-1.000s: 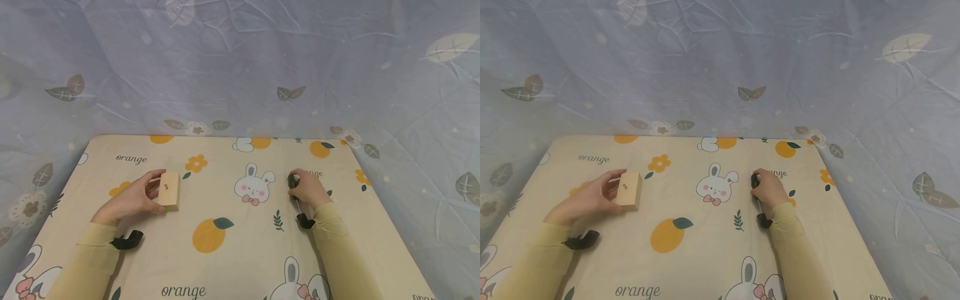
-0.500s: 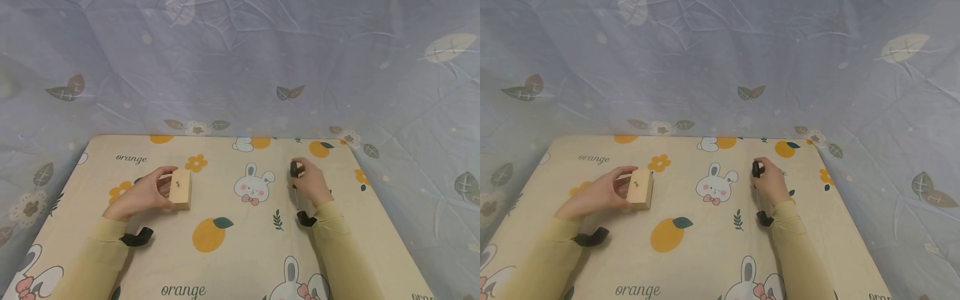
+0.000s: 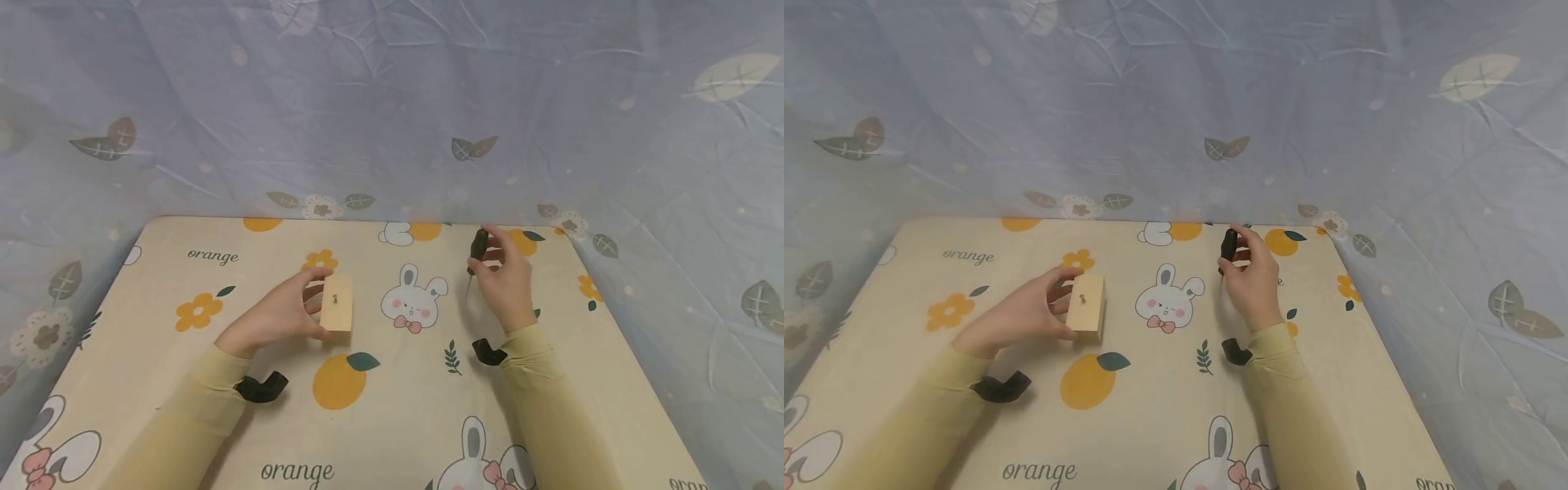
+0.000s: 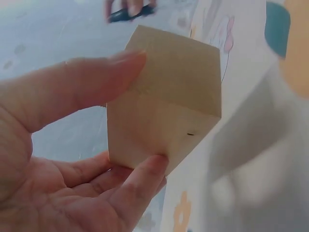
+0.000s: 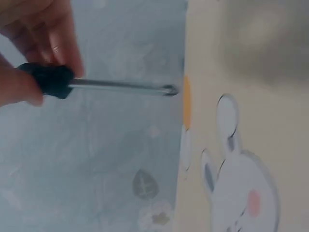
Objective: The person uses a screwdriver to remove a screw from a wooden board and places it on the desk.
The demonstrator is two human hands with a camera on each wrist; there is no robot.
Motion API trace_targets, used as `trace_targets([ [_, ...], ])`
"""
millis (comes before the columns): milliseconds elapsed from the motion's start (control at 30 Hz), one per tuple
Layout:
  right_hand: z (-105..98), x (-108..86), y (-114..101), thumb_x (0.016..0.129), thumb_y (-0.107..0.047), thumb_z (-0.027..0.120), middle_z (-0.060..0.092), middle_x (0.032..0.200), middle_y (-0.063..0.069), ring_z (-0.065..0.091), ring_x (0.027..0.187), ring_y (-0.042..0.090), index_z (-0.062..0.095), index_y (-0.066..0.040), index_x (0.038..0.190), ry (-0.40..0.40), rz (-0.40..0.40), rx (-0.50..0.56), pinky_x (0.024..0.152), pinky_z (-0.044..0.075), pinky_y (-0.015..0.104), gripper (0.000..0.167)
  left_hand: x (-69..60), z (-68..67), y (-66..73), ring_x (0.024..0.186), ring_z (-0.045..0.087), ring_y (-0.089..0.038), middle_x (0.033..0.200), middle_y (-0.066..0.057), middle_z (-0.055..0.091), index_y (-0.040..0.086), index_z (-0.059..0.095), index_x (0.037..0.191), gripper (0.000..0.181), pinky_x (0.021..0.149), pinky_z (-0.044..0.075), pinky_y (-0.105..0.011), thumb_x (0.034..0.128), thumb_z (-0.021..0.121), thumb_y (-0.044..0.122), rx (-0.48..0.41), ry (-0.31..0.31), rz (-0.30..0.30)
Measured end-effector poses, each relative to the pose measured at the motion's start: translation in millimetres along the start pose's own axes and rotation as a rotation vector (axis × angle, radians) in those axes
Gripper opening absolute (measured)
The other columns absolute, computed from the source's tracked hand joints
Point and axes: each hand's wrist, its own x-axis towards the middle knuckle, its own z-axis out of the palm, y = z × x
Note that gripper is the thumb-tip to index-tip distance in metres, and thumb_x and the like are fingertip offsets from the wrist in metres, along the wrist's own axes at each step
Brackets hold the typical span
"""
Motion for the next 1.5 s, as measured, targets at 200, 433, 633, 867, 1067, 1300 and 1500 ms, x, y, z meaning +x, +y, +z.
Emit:
trace_targets([
  [200, 8.4, -1.8, -23.5, 0.085, 0.016, 0.079, 0.07, 0.122, 0.016, 0.069, 0.095, 0.021, 0.063, -0.014, 0.147, 0.071, -0.134, 0.222, 0.074, 0.061, 0.012, 0.07, 12.9, 25.1, 5.6, 0.159, 0.041, -0.039, 0.174, -0.012, 0.033, 0.011, 0.031, 0.165, 0.116, 0.119, 0.053, -0.045, 0.0693, 0.095, -0.005, 0.017, -0.008, -0.017],
  [433, 18.5, -8.2, -53.5, 0.082, 0.023, 0.077, 0.068, 0.12, 0.019, 0.069, 0.094, 0.019, 0.063, -0.005, 0.144, 0.052, -0.269, 0.362, 0.08, 0.067, 0.021, 0.07, 22.8, 54.3, 7.9, 0.159, 0.042, -0.036, 0.173, -0.008, 0.036, 0.012, 0.035, 0.164, 0.115, 0.119, 0.053, -0.044, 0.0679, 0.094, -0.007, -0.012, -0.017, -0.015],
  [633, 29.5, -18.7, -72.7, 0.083, 0.024, 0.075, 0.068, 0.12, 0.021, 0.07, 0.095, 0.011, 0.06, -0.001, 0.144, -0.012, -0.328, 0.414, 0.081, 0.068, 0.023, 0.067, 29.4, 75.4, 9.8, 0.155, 0.048, -0.038, 0.173, -0.013, 0.035, 0.011, 0.034, 0.164, 0.116, 0.119, 0.054, -0.044, 0.0679, 0.097, -0.005, -0.019, -0.016, -0.018],
  [867, 42.5, -27.3, -82.7, 0.083, 0.025, 0.074, 0.068, 0.119, 0.022, 0.07, 0.096, 0.012, 0.06, 0.001, 0.142, -0.088, -0.378, 0.481, 0.081, 0.069, 0.027, 0.065, 33.2, 87.0, 6.2, 0.151, 0.053, -0.038, 0.173, -0.013, 0.036, 0.013, 0.036, 0.164, 0.116, 0.118, 0.054, -0.045, 0.0672, 0.096, -0.007, -0.029, 0.015, -0.045],
  [1067, 49.9, -33.2, -87.6, 0.084, 0.024, 0.073, 0.067, 0.118, 0.024, 0.071, 0.097, 0.012, 0.059, 0.006, 0.139, -0.134, -0.398, 0.538, 0.08, 0.069, 0.029, 0.06, 34.1, 89.9, 2.6, 0.147, 0.057, -0.039, 0.172, -0.014, 0.038, 0.014, 0.037, 0.164, 0.115, 0.117, 0.056, -0.046, 0.0685, 0.096, -0.006, -0.035, 0.019, -0.05],
  [1300, 57.1, -42.5, -85.2, 0.087, 0.023, 0.072, 0.065, 0.123, 0.028, 0.07, 0.104, 0.01, 0.058, 0.003, 0.141, -0.199, -0.36, 0.558, 0.085, 0.068, 0.027, 0.059, 35.5, 91.2, -1.2, 0.147, 0.057, -0.039, 0.171, -0.015, 0.041, 0.012, 0.037, 0.164, 0.113, 0.117, 0.055, -0.046, 0.0686, 0.095, -0.007, -0.041, 0.018, -0.043],
  [1500, 58.0, -48.2, -83.8, 0.087, 0.023, 0.072, 0.065, 0.124, 0.032, 0.07, 0.105, 0.01, 0.057, 0.005, 0.14, -0.215, -0.378, 0.558, 0.086, 0.068, 0.026, 0.058, 35.3, 90.8, -2.2, 0.146, 0.058, -0.04, 0.17, -0.016, 0.042, 0.011, 0.037, 0.163, 0.113, 0.116, 0.056, -0.046, 0.0682, 0.095, -0.008, -0.043, 0.018, -0.034],
])
